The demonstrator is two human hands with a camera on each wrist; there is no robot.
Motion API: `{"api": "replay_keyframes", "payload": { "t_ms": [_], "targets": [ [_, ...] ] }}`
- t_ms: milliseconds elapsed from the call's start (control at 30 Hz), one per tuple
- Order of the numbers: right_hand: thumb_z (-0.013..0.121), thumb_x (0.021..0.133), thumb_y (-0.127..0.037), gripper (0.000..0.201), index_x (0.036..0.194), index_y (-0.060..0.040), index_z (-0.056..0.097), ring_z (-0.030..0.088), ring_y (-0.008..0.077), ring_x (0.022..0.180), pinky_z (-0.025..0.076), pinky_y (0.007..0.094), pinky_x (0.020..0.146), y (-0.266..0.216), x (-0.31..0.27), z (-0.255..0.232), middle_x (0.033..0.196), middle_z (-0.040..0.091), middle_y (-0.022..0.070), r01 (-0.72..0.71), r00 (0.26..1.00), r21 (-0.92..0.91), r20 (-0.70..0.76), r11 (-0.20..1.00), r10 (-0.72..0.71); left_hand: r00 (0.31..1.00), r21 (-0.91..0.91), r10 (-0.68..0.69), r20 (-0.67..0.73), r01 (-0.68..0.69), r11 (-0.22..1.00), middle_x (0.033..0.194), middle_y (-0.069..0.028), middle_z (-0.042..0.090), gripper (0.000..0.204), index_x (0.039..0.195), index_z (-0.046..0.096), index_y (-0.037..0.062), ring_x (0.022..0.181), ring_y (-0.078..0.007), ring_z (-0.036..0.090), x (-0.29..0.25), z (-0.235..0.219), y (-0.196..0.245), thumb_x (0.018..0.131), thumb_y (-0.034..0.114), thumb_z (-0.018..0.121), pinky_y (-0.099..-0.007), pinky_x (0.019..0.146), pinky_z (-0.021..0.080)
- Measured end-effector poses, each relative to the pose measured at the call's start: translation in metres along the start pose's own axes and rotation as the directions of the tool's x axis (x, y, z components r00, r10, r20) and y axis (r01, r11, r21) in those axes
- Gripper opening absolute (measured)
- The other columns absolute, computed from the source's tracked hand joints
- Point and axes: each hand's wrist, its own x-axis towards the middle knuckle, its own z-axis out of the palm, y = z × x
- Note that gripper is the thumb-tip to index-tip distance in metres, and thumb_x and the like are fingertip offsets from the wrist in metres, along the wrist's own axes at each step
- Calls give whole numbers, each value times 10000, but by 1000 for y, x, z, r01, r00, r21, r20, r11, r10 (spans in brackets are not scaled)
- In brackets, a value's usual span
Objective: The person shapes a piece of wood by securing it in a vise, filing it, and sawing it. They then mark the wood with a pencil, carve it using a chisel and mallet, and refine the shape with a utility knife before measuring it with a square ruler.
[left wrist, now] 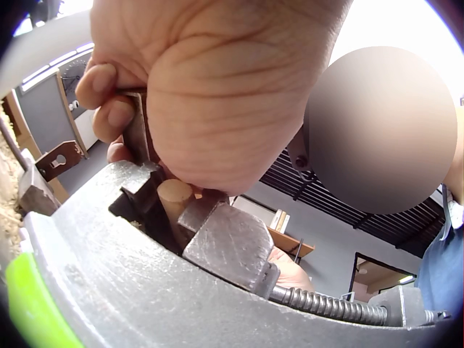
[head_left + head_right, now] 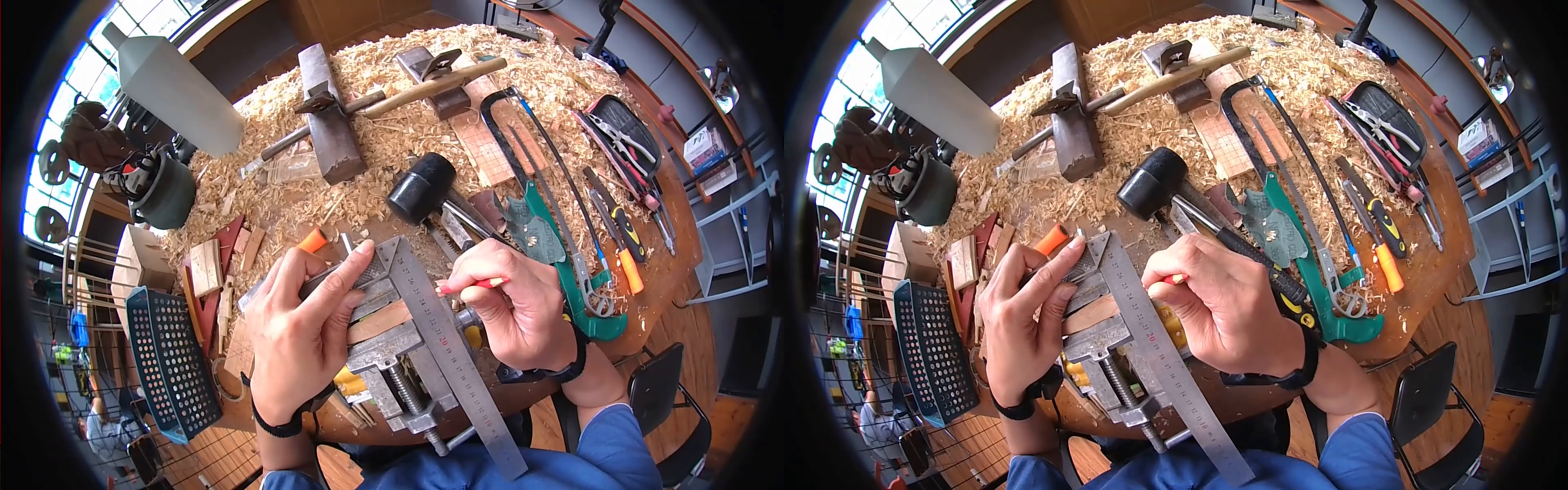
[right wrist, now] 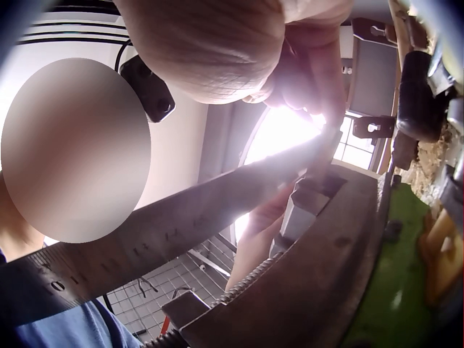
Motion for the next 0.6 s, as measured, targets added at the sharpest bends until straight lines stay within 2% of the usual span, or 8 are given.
{"api": "replay_keyframes", "payload": {
  "t_ms": [400, 500, 567, 600],
  "targets": [
    [702, 1007, -41, 83, 1049, -13, 637, 672, 281, 759, 546, 356, 675, 1, 0, -1, 926, 689, 110, 4, 1000, -17, 5, 1000, -4, 1000, -1, 13, -8, -13, 1000, 835, -72, 537, 454, 1333, 778, 158, 751, -258, 575, 0, 1, -2, 879, 145, 776, -385, 680, 492],
    [681, 1043, -97, 103, 1045, -4, 635, 689, 254, 763, 556, 349, 692, 4, -2, -3, 921, 694, 109, 35, 998, -23, 51, 999, -33, 1000, 1, 12, -4, -12, 1000, 838, -73, 541, 454, 1332, 778, 156, 753, -260, 576, 0, 1, -2, 878, 144, 776, -385, 682, 492],
    [630, 1093, -156, 159, 1070, 1, 624, 719, 207, 779, 572, 329, 715, 5, -7, -2, 922, 702, 107, -89, 995, 147, -37, 985, 96, 1000, 1, 9, 2, -9, 1000, 842, -75, 545, 454, 1331, 778, 155, 757, -262, 578, -1, 0, -3, 877, 145, 776, -386, 685, 493],
    [630, 1093, -156, 159, 1070, 1, 624, 719, 207, 779, 572, 329, 715, 8, -9, 0, 922, 702, 107, -90, 995, 147, -36, 985, 96, 1000, -24, 30, 7, -29, 999, 846, -77, 552, 457, 1331, 778, 154, 753, -262, 582, -1, -1, -5, 874, 143, 778, -388, 683, 494]
  ]
}}
